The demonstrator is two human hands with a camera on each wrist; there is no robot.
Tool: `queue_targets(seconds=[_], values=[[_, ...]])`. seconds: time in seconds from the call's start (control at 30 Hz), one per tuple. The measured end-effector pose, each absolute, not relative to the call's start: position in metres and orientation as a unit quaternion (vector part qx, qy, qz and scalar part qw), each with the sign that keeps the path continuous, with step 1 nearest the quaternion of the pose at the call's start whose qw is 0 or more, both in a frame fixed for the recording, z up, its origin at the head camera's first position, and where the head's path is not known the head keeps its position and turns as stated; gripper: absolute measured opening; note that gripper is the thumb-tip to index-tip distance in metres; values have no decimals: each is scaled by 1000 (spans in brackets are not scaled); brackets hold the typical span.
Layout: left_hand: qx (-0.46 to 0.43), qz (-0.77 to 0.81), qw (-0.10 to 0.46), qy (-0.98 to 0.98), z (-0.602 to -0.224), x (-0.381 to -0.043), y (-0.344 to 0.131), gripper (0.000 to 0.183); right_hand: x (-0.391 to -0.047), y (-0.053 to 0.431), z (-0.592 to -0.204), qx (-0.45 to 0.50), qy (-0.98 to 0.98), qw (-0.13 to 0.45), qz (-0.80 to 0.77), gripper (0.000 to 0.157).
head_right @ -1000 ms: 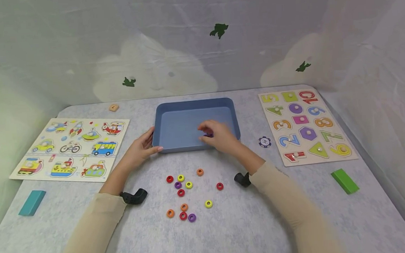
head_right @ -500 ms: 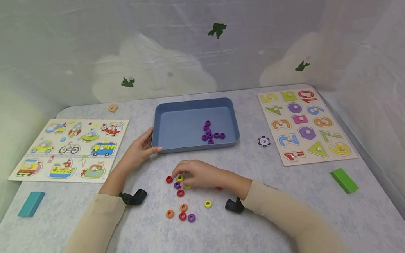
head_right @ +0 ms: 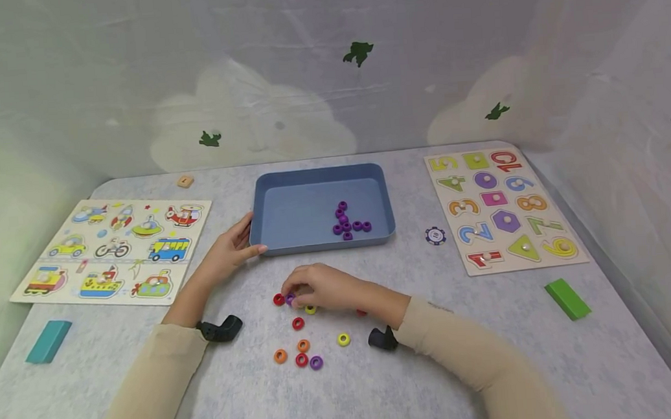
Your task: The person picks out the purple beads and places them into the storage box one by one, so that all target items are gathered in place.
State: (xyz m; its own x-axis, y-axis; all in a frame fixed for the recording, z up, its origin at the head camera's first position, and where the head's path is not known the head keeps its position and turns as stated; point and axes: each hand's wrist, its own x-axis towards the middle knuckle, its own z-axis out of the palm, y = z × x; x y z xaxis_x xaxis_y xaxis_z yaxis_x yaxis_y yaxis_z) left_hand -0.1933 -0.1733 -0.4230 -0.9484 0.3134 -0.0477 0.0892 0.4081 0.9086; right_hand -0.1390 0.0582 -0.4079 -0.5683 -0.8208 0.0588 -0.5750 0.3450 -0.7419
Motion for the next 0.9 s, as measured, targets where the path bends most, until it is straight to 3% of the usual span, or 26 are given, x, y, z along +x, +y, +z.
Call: queue_targets(seconds=[0.2, 0.3, 0.53, 0.73, 0.9], values=[[110, 531, 110, 833, -423, -193, -173, 83, -172, 82, -395, -352, 814, 69, -457, 24], [109, 529, 111, 835, -424, -194, -174, 84, -194, 96, -396, -290, 840, 49, -456, 25], [107, 528, 113, 835, -422, -192, -172, 84, -226, 117, -408, -204, 890, 78, -400, 25], [108, 529, 112, 834, -421, -192, -172, 85, -230, 117, -411, -183, 907, 95, -368, 19], [113, 531, 112, 832, -420, -192, -173, 86, -229, 117, -409, -179, 902, 103, -380, 25]])
